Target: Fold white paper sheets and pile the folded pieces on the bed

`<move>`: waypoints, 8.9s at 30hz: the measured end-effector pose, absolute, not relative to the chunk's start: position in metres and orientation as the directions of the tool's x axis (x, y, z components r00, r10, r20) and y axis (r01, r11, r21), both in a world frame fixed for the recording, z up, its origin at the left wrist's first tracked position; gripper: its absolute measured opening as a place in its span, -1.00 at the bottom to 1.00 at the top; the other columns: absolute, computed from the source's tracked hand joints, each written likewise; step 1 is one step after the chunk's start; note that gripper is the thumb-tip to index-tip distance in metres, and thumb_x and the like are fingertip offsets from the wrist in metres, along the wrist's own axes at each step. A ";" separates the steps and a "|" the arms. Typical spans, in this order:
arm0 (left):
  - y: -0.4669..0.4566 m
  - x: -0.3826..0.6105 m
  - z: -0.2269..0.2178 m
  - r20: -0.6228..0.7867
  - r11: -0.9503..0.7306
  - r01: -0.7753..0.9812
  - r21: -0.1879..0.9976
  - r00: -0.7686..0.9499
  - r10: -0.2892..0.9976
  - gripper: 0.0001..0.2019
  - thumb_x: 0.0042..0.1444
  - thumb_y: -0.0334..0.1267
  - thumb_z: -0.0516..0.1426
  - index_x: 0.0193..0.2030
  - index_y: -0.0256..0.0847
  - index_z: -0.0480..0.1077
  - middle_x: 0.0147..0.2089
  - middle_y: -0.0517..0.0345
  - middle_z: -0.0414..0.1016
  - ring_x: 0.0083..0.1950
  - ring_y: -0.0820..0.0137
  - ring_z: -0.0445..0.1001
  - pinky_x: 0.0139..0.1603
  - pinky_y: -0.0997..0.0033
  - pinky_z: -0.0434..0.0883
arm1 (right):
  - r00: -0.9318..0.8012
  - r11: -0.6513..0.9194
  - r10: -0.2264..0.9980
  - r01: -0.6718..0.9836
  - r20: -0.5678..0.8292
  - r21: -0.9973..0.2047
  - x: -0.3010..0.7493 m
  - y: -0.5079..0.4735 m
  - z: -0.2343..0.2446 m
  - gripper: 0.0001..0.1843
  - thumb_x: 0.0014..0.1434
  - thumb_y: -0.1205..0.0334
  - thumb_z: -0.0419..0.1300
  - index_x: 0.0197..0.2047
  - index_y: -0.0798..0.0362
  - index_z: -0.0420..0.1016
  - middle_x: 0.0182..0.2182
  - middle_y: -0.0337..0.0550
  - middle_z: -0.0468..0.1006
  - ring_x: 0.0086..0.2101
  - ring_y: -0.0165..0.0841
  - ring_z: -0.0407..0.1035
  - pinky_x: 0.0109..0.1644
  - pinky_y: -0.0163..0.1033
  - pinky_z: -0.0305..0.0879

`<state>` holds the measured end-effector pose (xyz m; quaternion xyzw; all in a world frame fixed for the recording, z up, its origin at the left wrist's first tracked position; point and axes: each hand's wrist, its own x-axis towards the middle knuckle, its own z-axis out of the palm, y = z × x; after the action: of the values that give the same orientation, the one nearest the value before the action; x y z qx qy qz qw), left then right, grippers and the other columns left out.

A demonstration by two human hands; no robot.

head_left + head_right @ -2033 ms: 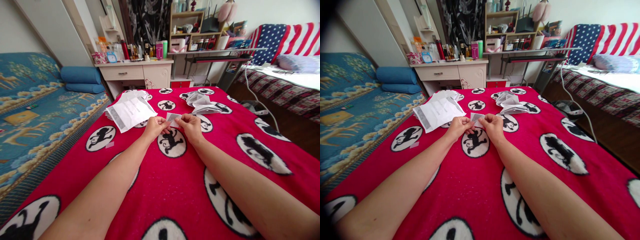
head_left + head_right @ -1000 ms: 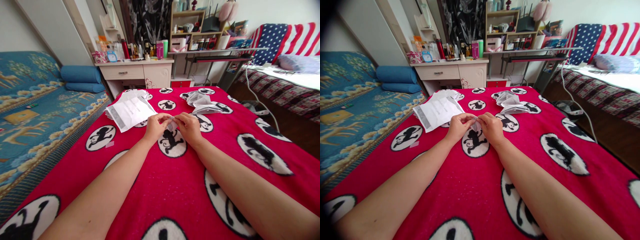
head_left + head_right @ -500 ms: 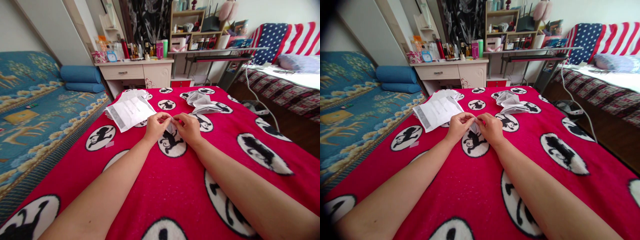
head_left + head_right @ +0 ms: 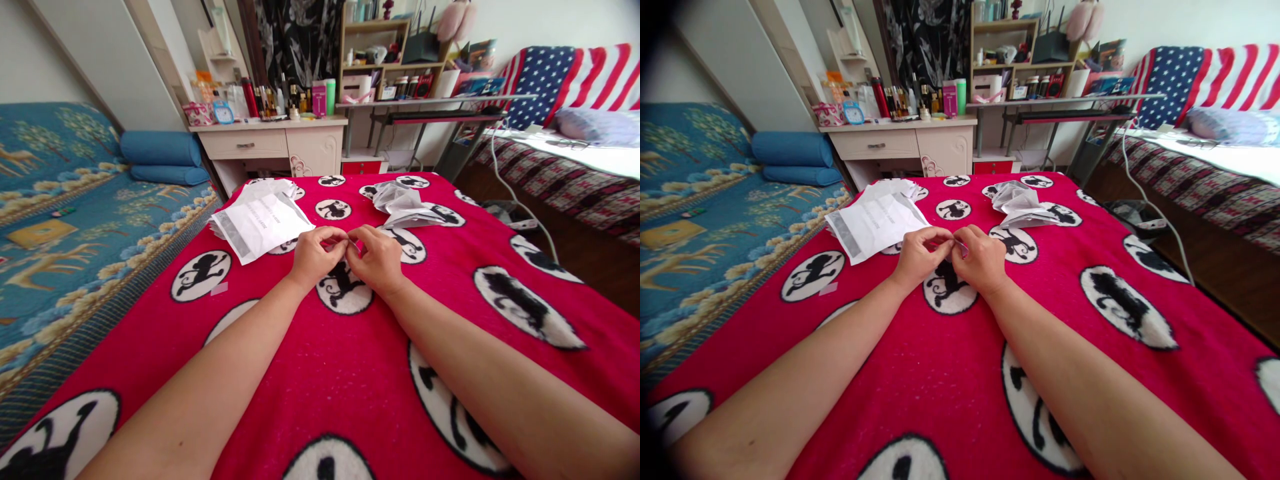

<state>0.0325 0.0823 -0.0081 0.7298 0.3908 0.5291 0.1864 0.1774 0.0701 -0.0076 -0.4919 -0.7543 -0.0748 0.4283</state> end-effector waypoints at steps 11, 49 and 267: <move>0.083 0.031 -0.007 0.633 -0.589 0.509 0.628 0.106 0.767 -0.92 0.02 -0.39 0.14 -0.33 -0.22 0.46 -0.37 0.17 0.55 -0.37 0.45 0.51 -0.32 0.52 0.45 | -0.123 0.495 0.697 0.796 0.706 -0.350 0.180 0.073 -0.009 -0.87 0.04 0.33 0.10 -0.37 0.02 0.48 -0.42 -0.22 0.52 -0.47 -0.40 0.33 -0.38 -0.30 0.11; 0.109 0.003 -0.026 0.507 -0.400 0.517 0.757 -0.079 0.858 -0.78 -0.06 -0.45 0.03 -0.43 -0.21 0.51 -0.45 0.21 0.54 -0.40 0.43 0.47 -0.29 0.45 0.43 | 0.181 0.300 0.840 0.630 0.511 -0.716 0.196 0.096 -0.018 -0.89 -0.06 0.33 0.07 -0.50 0.03 0.42 -0.53 -0.20 0.50 -0.47 -0.31 0.37 -0.33 -0.24 0.24; 0.110 -0.013 0.003 -0.141 0.142 -0.390 0.910 0.030 0.990 -0.37 -0.26 -0.52 0.29 0.07 -0.29 0.37 -0.25 0.05 0.58 -0.35 0.34 0.55 -0.27 0.37 0.49 | 0.099 0.186 0.977 0.063 0.191 -0.981 0.219 0.103 -0.017 -0.64 -0.14 0.21 0.35 -0.21 0.06 0.48 -0.36 -0.19 0.52 -0.33 -0.33 0.43 -0.19 -0.17 0.42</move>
<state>-0.0127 0.1104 0.0034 0.3527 0.4247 0.5521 0.6249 0.2190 0.1027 -0.0172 -0.4892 -0.5315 0.4098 0.5571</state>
